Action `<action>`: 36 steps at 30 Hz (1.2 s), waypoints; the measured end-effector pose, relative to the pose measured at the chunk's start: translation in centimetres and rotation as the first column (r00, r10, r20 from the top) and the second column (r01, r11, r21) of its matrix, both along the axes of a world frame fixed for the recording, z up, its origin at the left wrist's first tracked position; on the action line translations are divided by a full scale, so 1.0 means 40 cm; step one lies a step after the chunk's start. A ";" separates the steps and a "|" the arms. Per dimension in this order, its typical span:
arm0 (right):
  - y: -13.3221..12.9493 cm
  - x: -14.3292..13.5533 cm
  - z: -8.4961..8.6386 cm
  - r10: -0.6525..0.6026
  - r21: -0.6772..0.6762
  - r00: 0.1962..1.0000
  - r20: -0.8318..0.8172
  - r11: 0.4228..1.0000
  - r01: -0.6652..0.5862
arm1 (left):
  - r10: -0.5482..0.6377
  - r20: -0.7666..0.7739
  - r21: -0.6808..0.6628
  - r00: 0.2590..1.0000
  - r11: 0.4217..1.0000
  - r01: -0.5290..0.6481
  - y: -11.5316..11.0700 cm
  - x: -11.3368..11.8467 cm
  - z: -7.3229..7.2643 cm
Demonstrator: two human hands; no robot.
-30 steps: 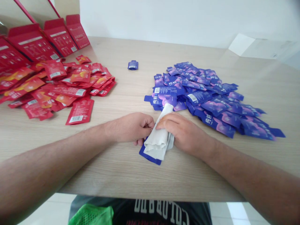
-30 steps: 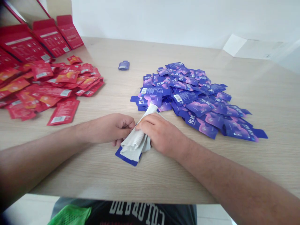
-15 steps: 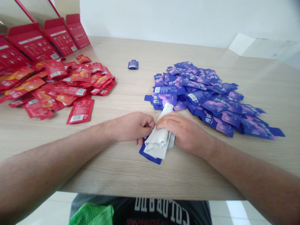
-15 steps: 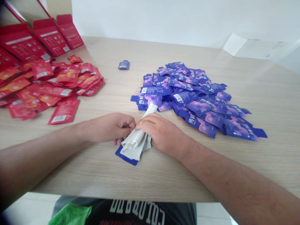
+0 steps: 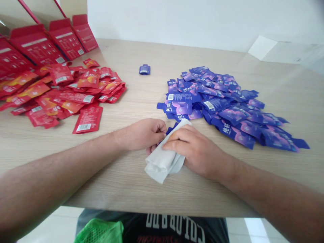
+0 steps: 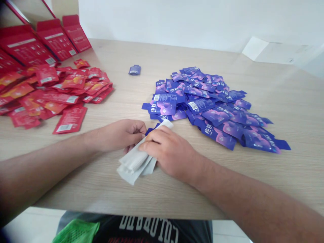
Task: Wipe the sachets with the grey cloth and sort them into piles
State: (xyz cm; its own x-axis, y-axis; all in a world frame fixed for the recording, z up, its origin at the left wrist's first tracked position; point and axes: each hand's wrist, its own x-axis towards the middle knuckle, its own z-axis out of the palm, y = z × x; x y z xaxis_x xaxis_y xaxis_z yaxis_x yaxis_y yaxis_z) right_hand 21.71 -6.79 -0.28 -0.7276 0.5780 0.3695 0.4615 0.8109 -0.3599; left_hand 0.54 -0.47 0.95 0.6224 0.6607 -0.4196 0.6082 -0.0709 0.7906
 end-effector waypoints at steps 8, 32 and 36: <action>-0.013 -0.013 0.008 0.136 0.007 0.990 0.027 0.991 -0.136 | 0.002 -0.006 -0.037 1.000 0.999 -0.002 0.000 0.002 0.004; 0.009 0.015 0.012 0.036 -0.005 0.999 0.025 0.999 -0.035 | -0.006 0.018 -0.066 1.000 0.998 0.007 0.001 0.002 0.000; 0.039 0.036 0.002 -0.024 -0.012 1.000 -0.010 1.000 0.024 | -0.020 0.014 -0.060 1.000 0.998 0.020 0.003 0.000 -0.001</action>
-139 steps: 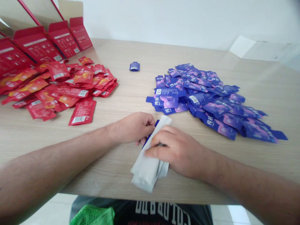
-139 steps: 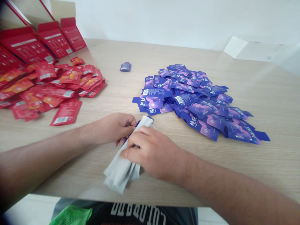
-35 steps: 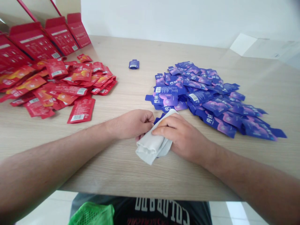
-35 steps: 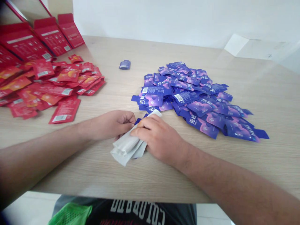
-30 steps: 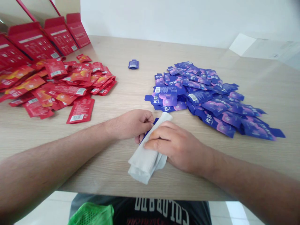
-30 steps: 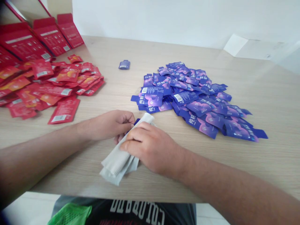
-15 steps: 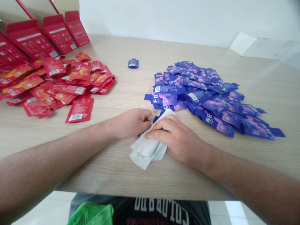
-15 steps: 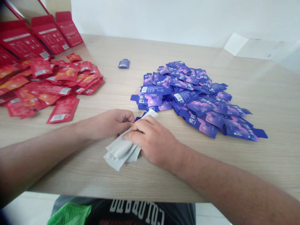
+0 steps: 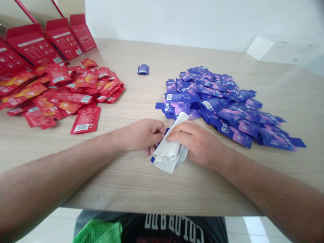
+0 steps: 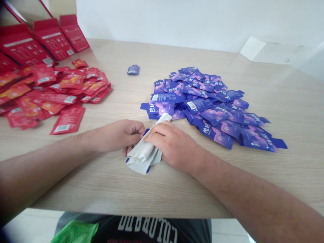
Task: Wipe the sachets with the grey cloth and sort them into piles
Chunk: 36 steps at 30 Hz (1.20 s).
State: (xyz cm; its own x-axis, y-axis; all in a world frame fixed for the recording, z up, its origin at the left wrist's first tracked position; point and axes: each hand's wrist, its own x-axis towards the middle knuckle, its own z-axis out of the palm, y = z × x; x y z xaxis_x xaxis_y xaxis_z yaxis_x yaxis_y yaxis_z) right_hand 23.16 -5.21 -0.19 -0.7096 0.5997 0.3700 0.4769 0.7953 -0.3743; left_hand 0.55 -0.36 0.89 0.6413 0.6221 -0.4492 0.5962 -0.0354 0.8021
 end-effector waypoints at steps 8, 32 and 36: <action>0.017 0.003 -0.007 0.004 -0.010 0.998 -0.056 1.000 -0.004 | -0.036 0.006 -0.013 0.999 0.999 0.036 -0.004 -0.002 0.005; 0.026 0.005 -0.018 -0.096 -0.013 0.995 -0.040 0.995 0.096 | -0.041 -0.015 -0.008 0.999 0.999 0.041 0.000 -0.002 0.004; -0.010 -0.001 -0.004 -0.113 -0.005 0.993 0.036 0.994 0.113 | -0.014 0.001 0.047 1.000 0.999 0.014 0.002 -0.004 0.000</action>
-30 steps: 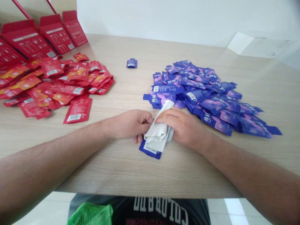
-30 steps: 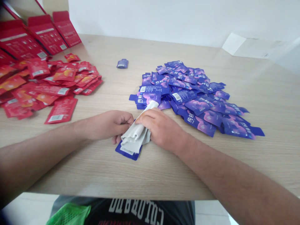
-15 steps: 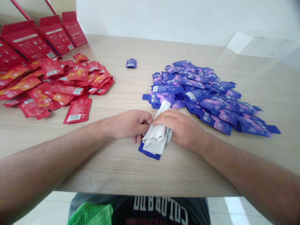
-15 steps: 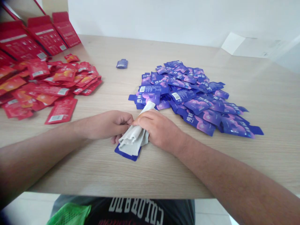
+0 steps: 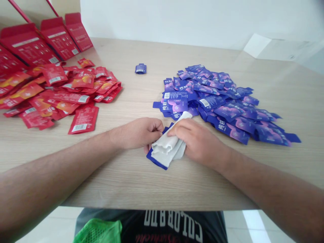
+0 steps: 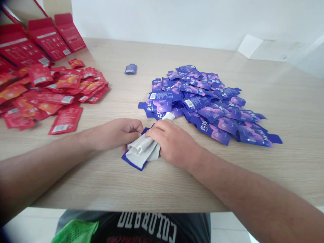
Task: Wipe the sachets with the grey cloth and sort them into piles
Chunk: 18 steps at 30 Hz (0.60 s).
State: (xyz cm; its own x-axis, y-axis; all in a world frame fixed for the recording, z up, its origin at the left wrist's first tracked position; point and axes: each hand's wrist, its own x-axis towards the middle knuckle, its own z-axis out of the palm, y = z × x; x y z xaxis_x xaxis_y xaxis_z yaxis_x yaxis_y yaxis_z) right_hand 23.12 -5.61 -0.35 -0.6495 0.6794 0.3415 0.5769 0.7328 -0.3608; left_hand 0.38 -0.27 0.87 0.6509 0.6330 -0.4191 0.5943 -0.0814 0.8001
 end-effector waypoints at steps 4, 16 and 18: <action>-0.027 -0.008 0.016 0.122 0.006 0.991 0.060 0.992 -0.122 | 0.027 0.027 0.059 0.999 0.998 -0.028 0.000 -0.002 -0.005; -0.042 -0.013 0.019 0.150 -0.039 0.985 0.089 0.988 -0.147 | 0.123 0.028 0.035 0.992 0.992 -0.124 0.005 -0.004 -0.007; -0.031 -0.007 0.016 0.076 -0.029 0.997 0.031 0.997 -0.075 | 0.138 0.038 0.004 0.990 0.990 -0.139 0.005 -0.003 -0.010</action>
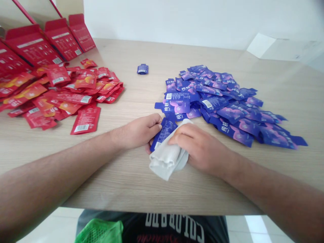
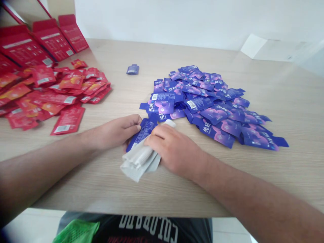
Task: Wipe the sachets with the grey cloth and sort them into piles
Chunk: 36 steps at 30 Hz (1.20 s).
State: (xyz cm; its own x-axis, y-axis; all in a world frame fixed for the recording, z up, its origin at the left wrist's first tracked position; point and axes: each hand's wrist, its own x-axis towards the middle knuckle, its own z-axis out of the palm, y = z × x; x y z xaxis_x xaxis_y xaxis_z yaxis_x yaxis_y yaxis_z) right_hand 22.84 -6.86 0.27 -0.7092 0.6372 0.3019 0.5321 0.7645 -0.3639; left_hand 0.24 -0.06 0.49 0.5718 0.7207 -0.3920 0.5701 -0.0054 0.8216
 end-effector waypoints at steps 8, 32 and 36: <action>-0.017 -0.014 -0.004 0.114 -0.033 0.993 0.000 0.993 -0.114 | 0.027 0.069 -0.022 0.997 0.999 -0.026 0.001 0.006 0.004; 0.009 -0.008 -0.004 -0.079 0.040 0.980 -0.181 0.995 0.087 | -0.138 0.127 0.121 0.982 0.985 0.122 -0.018 0.002 0.005; -0.020 -0.031 -0.004 0.100 0.061 0.994 -0.035 0.993 -0.098 | -0.077 0.122 0.075 0.990 0.995 0.068 -0.019 0.003 0.001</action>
State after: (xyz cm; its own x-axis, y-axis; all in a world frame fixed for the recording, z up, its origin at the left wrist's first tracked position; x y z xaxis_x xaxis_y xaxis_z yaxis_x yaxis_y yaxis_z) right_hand 21.60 -7.67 0.11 -0.7551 0.5448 0.3648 0.4396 0.8335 -0.3349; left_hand 0.37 -0.80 0.51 0.6645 0.6990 -0.2642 0.4595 -0.1035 0.8821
